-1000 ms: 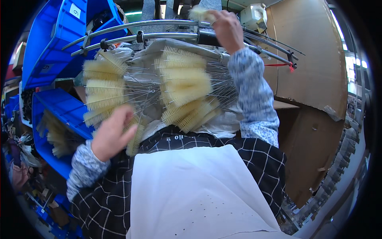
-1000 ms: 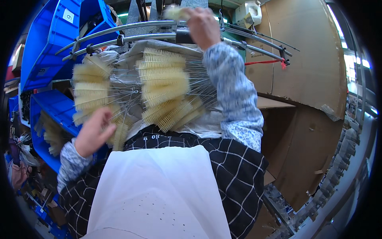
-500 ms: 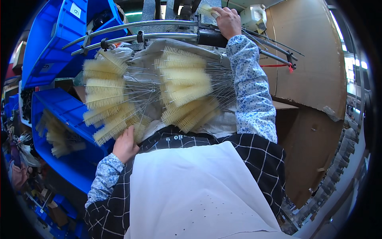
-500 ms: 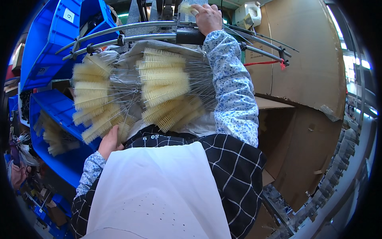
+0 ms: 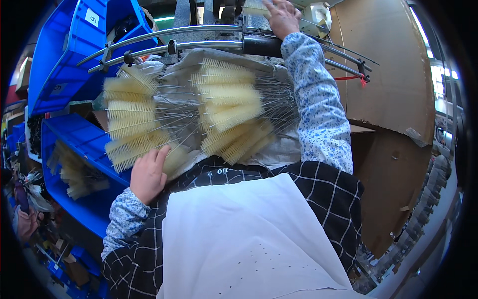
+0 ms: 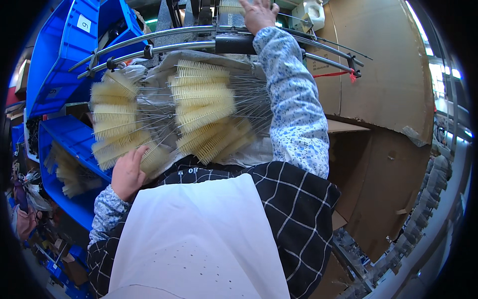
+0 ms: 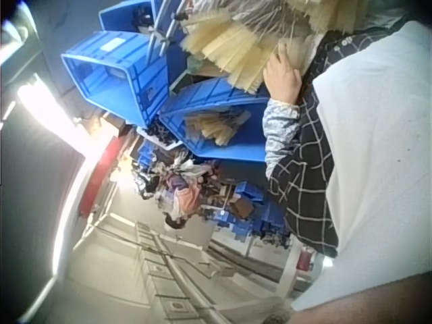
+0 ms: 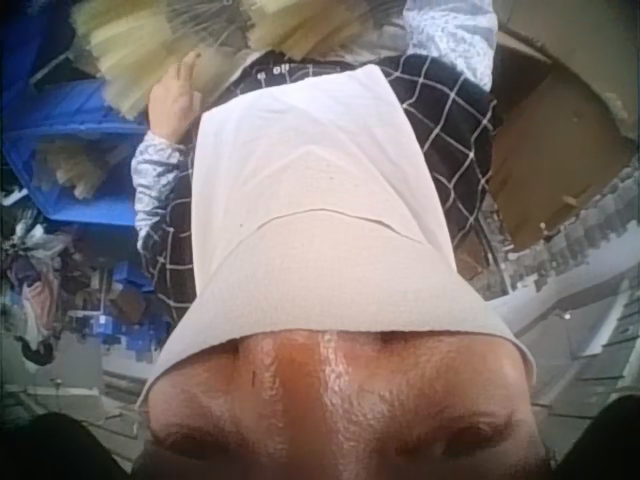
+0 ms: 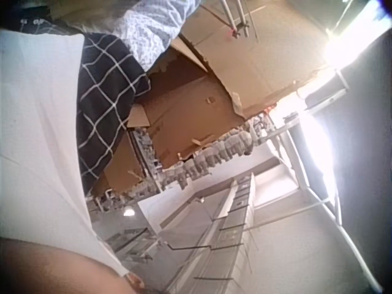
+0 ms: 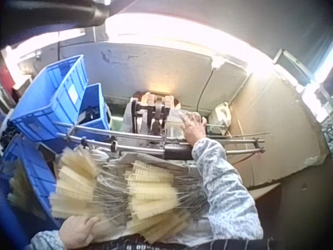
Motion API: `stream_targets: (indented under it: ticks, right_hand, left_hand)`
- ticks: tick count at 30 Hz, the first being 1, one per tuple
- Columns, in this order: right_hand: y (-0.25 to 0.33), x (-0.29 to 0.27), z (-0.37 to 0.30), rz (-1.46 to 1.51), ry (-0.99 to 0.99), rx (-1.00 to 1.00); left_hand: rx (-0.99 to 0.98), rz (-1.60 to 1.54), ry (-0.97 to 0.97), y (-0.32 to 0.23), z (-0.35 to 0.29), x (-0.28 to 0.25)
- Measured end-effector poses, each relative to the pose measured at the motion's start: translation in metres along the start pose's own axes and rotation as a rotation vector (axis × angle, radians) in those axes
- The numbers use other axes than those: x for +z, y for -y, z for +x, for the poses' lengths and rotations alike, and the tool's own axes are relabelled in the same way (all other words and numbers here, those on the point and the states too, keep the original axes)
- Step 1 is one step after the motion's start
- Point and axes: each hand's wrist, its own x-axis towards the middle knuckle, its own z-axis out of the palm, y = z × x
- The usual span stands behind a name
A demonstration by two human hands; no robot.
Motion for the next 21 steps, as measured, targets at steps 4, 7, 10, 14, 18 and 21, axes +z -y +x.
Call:
stream_targets:
  ticks: [4,7,10,14,18,21]
  right_hand:
    - [-0.031,-0.018,-0.021,-0.078,0.210,0.255]
    - [-0.043,-0.012,-0.037,0.034,0.149,0.321]
    - [-0.043,-0.003,-0.035,0.192,0.153,0.333]
    - [-0.025,0.000,-0.028,0.255,0.176,0.315]
    - [0.003,-0.007,-0.018,0.245,0.159,0.291]
    - [0.020,-0.021,-0.011,0.201,0.179,0.316]
  left_hand:
    - [0.017,0.211,-0.145,0.003,0.002,-0.020]
    - [0.006,0.320,-0.138,0.009,0.014,-0.042]
    - [-0.074,0.168,-0.081,0.013,0.018,-0.067]
    - [-0.078,-0.200,-0.057,0.020,0.014,-0.098]
    - [-0.088,-0.461,-0.117,0.029,0.000,-0.122]
    - [-0.118,-0.630,-0.187,0.032,-0.010,-0.142]
